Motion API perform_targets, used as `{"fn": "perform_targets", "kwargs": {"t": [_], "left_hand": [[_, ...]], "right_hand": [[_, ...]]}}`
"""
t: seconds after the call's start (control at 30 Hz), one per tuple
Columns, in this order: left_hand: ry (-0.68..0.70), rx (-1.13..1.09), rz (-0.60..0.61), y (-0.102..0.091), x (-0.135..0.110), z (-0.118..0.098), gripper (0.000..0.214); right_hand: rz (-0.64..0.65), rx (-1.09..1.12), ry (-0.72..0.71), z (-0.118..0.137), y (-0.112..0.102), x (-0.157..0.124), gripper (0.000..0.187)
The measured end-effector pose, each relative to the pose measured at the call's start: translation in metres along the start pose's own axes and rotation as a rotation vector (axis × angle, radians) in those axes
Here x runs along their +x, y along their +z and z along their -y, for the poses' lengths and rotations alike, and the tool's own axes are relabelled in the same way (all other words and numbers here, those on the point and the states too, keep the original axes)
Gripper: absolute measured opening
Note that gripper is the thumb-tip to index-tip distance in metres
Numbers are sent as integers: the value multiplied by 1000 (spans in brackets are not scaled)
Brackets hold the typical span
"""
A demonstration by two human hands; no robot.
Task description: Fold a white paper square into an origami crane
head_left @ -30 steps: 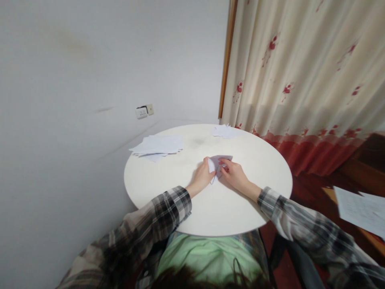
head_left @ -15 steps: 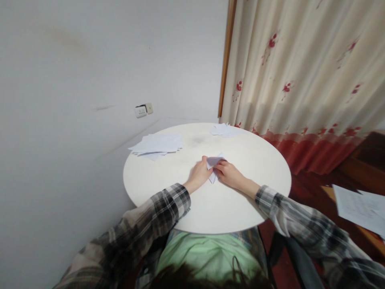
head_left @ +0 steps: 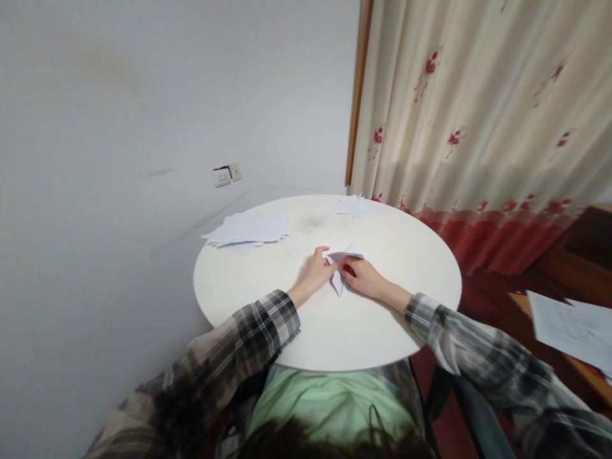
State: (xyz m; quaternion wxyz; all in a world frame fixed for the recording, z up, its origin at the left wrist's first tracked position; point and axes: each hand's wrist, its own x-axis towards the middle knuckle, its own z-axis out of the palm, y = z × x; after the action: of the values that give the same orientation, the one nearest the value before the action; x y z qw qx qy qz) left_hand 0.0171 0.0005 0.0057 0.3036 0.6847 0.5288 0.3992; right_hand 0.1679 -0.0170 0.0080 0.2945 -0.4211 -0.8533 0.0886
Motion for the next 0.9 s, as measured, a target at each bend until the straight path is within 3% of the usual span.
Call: {"fn": "perform_targets", "kwargs": {"t": [0.2, 0.5, 0.7, 0.9], "left_hand": [[2, -95, 11, 2, 2, 6, 49], [-151, -307, 72, 1, -2, -6, 46], [-166, -399, 114, 2, -1, -6, 45], [-208, -460, 77, 2, -3, -7, 45]], "right_hand": [[86, 122, -41, -2, 1, 0, 7], [113, 230, -51, -5, 2, -2, 6], [169, 301, -28, -11, 1, -1, 15], [118, 252, 22, -3, -2, -1, 37]]}}
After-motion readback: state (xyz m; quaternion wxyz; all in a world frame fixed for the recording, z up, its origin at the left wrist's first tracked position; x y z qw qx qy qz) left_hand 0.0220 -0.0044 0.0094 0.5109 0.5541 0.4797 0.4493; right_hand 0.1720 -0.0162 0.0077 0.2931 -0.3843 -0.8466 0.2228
